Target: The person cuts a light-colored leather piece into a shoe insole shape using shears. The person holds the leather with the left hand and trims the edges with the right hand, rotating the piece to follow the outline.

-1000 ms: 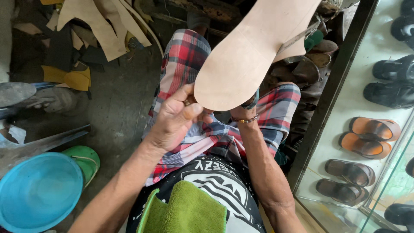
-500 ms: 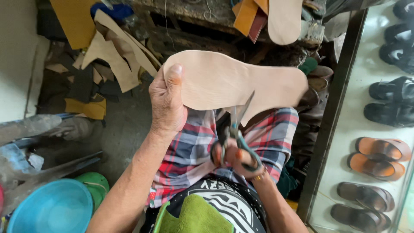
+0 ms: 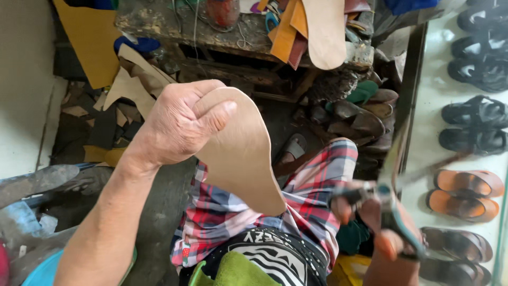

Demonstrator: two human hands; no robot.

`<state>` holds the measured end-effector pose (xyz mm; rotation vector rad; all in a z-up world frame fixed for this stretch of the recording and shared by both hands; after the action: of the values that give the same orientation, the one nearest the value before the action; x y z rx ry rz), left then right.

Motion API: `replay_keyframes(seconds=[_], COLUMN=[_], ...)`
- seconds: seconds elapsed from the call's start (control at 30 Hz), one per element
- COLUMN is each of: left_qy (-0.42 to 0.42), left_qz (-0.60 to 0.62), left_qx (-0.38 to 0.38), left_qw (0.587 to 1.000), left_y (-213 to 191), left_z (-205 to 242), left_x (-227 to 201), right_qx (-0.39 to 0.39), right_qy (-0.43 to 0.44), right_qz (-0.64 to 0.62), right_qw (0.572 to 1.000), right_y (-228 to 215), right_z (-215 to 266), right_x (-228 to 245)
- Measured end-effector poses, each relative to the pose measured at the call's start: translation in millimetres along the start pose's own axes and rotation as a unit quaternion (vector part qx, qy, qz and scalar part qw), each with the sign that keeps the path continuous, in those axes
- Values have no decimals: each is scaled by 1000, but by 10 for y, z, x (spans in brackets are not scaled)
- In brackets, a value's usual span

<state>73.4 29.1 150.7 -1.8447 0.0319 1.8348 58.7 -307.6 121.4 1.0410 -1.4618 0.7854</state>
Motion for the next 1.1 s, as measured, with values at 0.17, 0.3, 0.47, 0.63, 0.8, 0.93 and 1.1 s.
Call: replay_keyframes(seconds=[0.17,0.3,0.47,0.63,0.8,0.93,1.1], left_qy=[-84,-122,-118,-118,-148,-126,-129], left_qz=[-1,24,14,37,69,21,-2], left_qx=[69,143,182,213,222,220,233], left_qw=[994,982,976,969,961,967,964], left_y=[64,131,189,253,265,275,296], left_z=[-77,-122,-193,-214,-259,-264,-298], left_x=[-60,-133,-138,-9,-120,-27,-41], right_qx=[26,75,104,119,120,109,130], right_qy=[135,203,193,188,213,209,244], right_qz=[75,113,101,133,170,172,182], right_qw=[988,970,970,966,955,956,944], right_y=[-129,-126,-61,-74,-148,-140,-172], right_z=[-346,-567,-749,-765,-687,-665,-684], right_x=[-157,-326,-260,-258,-345,-313,-226])
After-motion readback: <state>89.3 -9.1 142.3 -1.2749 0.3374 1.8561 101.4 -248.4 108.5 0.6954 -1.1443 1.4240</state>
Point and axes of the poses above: each hand's wrist, its own z-axis away from the middle knuckle, its own y-axis out of the palm, x = y × z, the point moved 2 cm from there along -z, towards the middle knuckle, and after that the axes turned 15 degrees about x, right-handed, at the moved point
